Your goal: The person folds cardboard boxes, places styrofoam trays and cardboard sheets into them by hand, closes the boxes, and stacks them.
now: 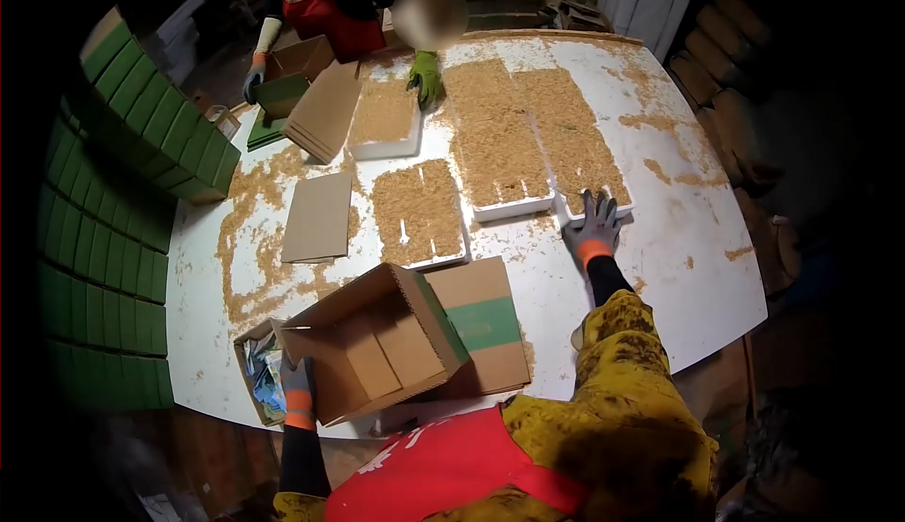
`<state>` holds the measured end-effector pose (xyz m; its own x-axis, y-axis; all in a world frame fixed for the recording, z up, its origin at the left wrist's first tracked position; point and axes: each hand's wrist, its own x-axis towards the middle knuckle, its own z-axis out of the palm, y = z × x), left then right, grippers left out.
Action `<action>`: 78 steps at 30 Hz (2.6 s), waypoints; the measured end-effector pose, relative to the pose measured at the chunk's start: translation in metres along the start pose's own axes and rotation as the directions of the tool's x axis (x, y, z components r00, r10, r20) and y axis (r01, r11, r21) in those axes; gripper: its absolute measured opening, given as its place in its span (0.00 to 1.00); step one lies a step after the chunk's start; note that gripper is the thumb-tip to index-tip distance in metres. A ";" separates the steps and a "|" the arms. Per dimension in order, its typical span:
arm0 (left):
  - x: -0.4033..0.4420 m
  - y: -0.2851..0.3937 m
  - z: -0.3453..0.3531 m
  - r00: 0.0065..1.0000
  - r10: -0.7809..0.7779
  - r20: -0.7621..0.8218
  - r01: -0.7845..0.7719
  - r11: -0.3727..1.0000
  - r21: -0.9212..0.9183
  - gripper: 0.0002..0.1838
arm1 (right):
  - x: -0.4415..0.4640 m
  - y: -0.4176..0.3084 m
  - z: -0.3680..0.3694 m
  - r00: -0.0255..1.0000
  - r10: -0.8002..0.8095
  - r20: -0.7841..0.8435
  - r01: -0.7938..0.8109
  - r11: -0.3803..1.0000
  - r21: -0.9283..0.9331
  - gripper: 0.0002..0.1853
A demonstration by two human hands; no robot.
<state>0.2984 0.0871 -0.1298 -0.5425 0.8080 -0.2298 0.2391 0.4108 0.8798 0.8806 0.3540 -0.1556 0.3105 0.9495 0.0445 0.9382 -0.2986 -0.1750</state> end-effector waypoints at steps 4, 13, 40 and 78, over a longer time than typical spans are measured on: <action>-0.008 0.027 0.009 0.999 0.020 0.029 -0.024 0.989 0.145 0.26 | -0.062 0.036 -0.003 0.993 -0.115 -0.033 0.114 0.992 -0.053 0.45; 0.032 -0.003 0.019 0.968 0.243 0.071 -0.253 0.924 0.286 0.33 | -0.306 0.129 -0.036 0.999 -0.053 -0.008 0.054 0.985 0.162 0.39; 0.023 0.003 0.056 0.923 0.240 0.300 -0.040 0.836 -0.547 0.32 | -0.321 -0.076 -0.187 0.974 -0.216 0.076 -0.063 0.067 0.996 0.34; -0.026 0.046 0.045 0.939 0.335 0.080 -0.334 0.942 -0.019 0.30 | -0.216 -0.223 -0.137 0.474 -0.587 0.657 0.850 0.500 -0.167 0.22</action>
<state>0.3600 0.1040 -0.1017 -0.3653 0.9298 0.0457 0.3914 0.1089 0.9138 0.6254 0.2028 0.0086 -0.5035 0.6883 -0.5222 0.7582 0.6418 0.1149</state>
